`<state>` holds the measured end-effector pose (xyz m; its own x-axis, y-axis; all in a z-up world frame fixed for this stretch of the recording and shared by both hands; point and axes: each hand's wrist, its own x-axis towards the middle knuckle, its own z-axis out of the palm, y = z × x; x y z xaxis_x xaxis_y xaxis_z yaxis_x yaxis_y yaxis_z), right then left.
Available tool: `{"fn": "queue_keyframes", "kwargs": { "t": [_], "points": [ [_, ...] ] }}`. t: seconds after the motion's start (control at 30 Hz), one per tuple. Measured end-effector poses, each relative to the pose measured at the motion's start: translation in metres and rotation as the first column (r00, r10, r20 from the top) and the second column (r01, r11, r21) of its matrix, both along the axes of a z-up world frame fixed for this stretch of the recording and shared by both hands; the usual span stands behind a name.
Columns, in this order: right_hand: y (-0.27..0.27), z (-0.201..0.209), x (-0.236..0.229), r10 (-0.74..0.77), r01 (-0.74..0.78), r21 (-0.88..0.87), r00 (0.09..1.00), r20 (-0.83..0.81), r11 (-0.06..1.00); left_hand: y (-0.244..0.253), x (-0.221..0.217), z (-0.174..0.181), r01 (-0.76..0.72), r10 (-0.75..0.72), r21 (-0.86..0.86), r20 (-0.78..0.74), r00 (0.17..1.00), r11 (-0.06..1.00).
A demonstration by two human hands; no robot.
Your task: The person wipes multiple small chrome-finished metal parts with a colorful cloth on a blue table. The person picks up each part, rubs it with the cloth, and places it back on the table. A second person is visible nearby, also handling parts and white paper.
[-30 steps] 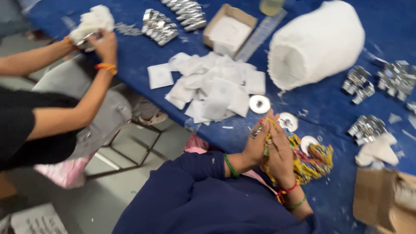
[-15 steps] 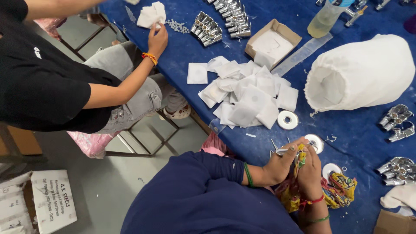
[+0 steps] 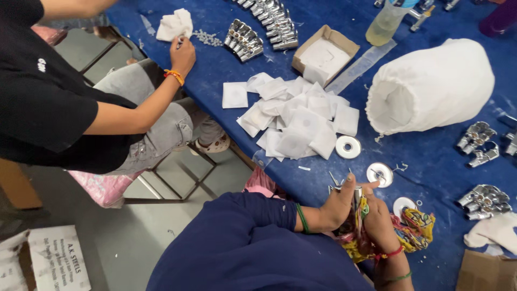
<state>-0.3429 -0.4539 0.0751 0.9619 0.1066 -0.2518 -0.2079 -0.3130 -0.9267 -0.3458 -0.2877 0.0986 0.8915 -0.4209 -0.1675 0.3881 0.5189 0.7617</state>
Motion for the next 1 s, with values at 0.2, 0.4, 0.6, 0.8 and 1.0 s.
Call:
{"fn": "queue_keyframes", "kwargs": {
  "t": [0.2, 0.4, 0.6, 0.8, 1.0],
  "points": [
    [0.011, -0.019, -0.015, 0.006, 0.012, -0.118, 0.988, 0.154, 0.993, -0.005, 0.011, -0.01, -0.146, 0.147, 0.034, -0.047, 0.988, 0.989],
    [0.007, -0.024, -0.028, 0.397, -0.091, -0.558, 0.796, 0.457, 0.825, 0.001, 0.011, -0.011, -0.046, 0.059, 0.114, -0.114, 0.992, 0.992],
    [-0.017, -0.05, -0.032, 0.164, -0.17, 0.008, 0.959, 0.233, 0.985, -0.001, 0.011, -0.031, 0.197, -0.294, -0.814, 0.033, 0.955, 0.547],
    [0.006, -0.015, -0.031, 0.138, -0.137, -0.016, 0.984, 0.112, 0.99, 0.004, 0.028, -0.022, 0.16, -0.19, -0.206, -0.134, 0.973, 0.965],
    [0.028, 0.008, -0.04, 0.031, 0.015, 0.327, 0.99, -0.137, 0.945, 0.001, 0.042, -0.031, 0.267, -0.309, -0.354, -0.064, 0.949, 0.896]
  ]
}}
